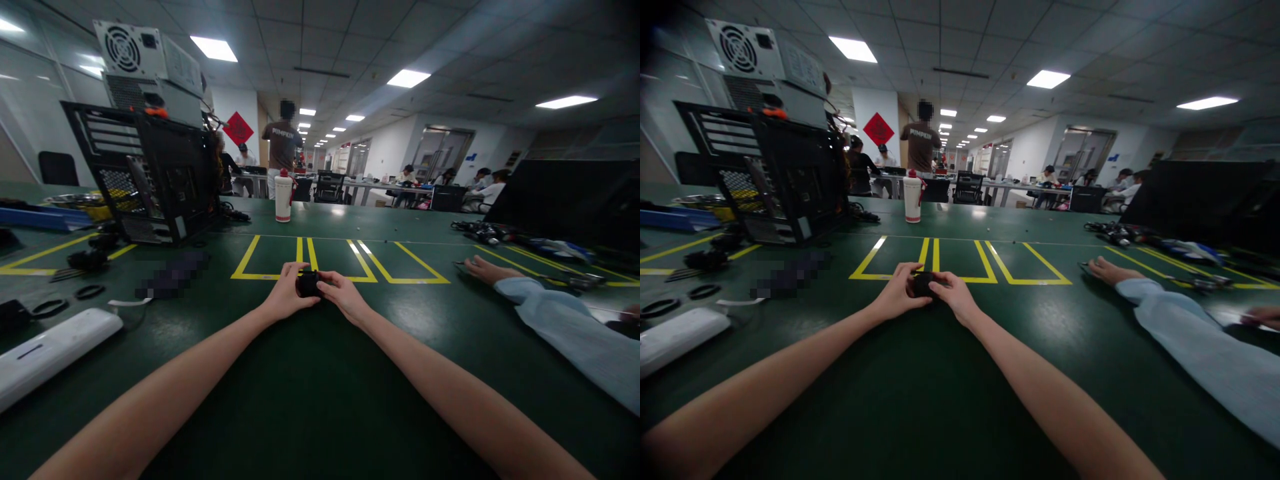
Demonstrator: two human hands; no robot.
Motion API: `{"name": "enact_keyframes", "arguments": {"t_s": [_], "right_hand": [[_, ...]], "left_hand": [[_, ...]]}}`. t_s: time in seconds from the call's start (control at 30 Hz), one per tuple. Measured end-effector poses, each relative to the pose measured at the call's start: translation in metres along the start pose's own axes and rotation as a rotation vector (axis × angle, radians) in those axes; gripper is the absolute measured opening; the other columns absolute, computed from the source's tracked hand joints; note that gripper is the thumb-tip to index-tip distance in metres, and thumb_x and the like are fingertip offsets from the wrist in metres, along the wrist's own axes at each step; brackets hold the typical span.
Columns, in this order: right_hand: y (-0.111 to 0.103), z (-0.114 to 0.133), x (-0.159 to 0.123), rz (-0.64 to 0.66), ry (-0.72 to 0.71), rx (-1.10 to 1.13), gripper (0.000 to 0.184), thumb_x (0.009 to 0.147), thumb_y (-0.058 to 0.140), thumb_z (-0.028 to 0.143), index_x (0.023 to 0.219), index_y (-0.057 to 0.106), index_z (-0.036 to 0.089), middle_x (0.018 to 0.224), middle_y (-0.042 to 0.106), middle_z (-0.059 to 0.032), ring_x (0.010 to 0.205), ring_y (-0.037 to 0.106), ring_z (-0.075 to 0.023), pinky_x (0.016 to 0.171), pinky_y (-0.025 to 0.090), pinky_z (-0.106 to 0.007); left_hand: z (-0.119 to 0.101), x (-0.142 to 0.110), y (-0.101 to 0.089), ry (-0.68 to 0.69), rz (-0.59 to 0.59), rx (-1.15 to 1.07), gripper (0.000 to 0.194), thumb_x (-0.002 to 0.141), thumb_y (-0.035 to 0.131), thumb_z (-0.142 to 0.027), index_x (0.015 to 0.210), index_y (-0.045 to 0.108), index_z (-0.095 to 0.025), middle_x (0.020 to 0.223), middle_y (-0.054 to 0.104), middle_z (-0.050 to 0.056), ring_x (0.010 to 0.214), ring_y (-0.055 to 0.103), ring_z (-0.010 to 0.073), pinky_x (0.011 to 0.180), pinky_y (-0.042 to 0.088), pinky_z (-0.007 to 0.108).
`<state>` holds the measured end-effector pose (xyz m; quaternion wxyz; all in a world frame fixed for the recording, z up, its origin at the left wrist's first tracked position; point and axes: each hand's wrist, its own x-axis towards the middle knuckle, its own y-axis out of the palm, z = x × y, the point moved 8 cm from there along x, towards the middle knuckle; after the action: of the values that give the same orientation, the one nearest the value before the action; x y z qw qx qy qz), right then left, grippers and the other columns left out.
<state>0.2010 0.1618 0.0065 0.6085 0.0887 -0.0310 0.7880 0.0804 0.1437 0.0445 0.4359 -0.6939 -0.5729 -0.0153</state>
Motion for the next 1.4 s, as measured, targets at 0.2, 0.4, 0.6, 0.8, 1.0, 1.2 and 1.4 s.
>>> {"name": "enact_keyframes", "arguments": {"t_s": [0.2, 0.4, 0.6, 0.8, 1.0, 1.2, 1.4], "right_hand": [[0.0, 0.004, -0.002, -0.003, -0.043, -0.039, 0.035, 0.063, 0.063, 0.029, 0.095, 0.053, 0.019, 0.096, 0.056, -0.0036, 0.091, 0.052, -0.0151, 0.085, 0.039, -0.033], [-0.003, 0.004, -0.002, -0.023, -0.049, -0.058, 0.034, 0.063, 0.063, 0.03, 0.093, 0.051, 0.019, 0.098, 0.054, -0.003, 0.092, 0.05, -0.0149, 0.086, 0.038, -0.034], [-0.004, 0.001, 0.001, -0.024, -0.042, -0.042, 0.033, 0.063, 0.063, 0.03, 0.092, 0.051, 0.019, 0.096, 0.055, -0.0023, 0.091, 0.051, -0.0145, 0.085, 0.038, -0.034], [-0.002, 0.004, 0.0, -0.047, -0.005, -0.009, 0.034, 0.06, 0.065, 0.03, 0.089, 0.052, 0.019, 0.093, 0.056, -0.002, 0.09, 0.052, -0.0147, 0.084, 0.038, -0.034], [-0.002, 0.002, 0.002, -0.026, -0.013, 0.002, 0.032, 0.063, 0.063, 0.029, 0.091, 0.053, 0.02, 0.094, 0.056, -0.0021, 0.09, 0.052, -0.0146, 0.084, 0.039, -0.033], [0.0, 0.001, 0.004, 0.012, -0.062, -0.023, 0.032, 0.064, 0.063, 0.029, 0.093, 0.052, 0.019, 0.095, 0.056, -0.0018, 0.088, 0.053, -0.0129, 0.084, 0.039, -0.032], [0.007, 0.009, 0.0, 0.047, -0.071, -0.027, 0.03, 0.065, 0.061, 0.026, 0.094, 0.053, 0.019, 0.098, 0.057, -0.0034, 0.095, 0.051, -0.0145, 0.087, 0.037, -0.033]], "left_hand": [[0.009, -0.001, 0.003, -0.066, 0.037, -0.044, 0.067, 0.057, 0.07, -0.031, 0.115, 0.037, -0.02, 0.106, 0.043, 0.006, 0.086, 0.052, 0.0191, 0.07, 0.049, 0.034], [0.004, -0.001, 0.003, 0.001, 0.002, 0.056, 0.066, 0.061, 0.068, -0.029, 0.118, 0.036, -0.022, 0.11, 0.046, 0.007, 0.098, 0.048, 0.0229, 0.079, 0.044, 0.037], [-0.002, -0.003, 0.003, 0.083, 0.001, 0.19, 0.066, 0.063, 0.067, -0.028, 0.121, 0.035, -0.022, 0.112, 0.049, 0.006, 0.102, 0.044, 0.0233, 0.087, 0.038, 0.04], [-0.002, -0.004, 0.006, 0.083, 0.015, 0.207, 0.067, 0.067, 0.063, -0.027, 0.125, 0.03, -0.024, 0.12, 0.045, 0.006, 0.112, 0.04, 0.0231, 0.094, 0.033, 0.04], [-0.005, -0.004, 0.011, 0.118, 0.081, 0.206, 0.07, 0.069, 0.06, -0.022, 0.128, 0.022, -0.026, 0.128, 0.038, 0.006, 0.116, 0.037, 0.0226, 0.096, 0.031, 0.039], [-0.008, -0.002, 0.012, 0.136, 0.073, 0.319, 0.072, 0.07, 0.059, -0.023, 0.13, 0.018, -0.025, 0.123, 0.042, 0.008, 0.107, 0.041, 0.0251, 0.089, 0.034, 0.04], [-0.01, 0.001, 0.015, 0.171, 0.1, 0.333, 0.081, 0.067, 0.062, -0.026, 0.131, 0.013, -0.029, 0.13, 0.035, 0.003, 0.095, 0.039, 0.0253, 0.083, 0.035, 0.04]]}}
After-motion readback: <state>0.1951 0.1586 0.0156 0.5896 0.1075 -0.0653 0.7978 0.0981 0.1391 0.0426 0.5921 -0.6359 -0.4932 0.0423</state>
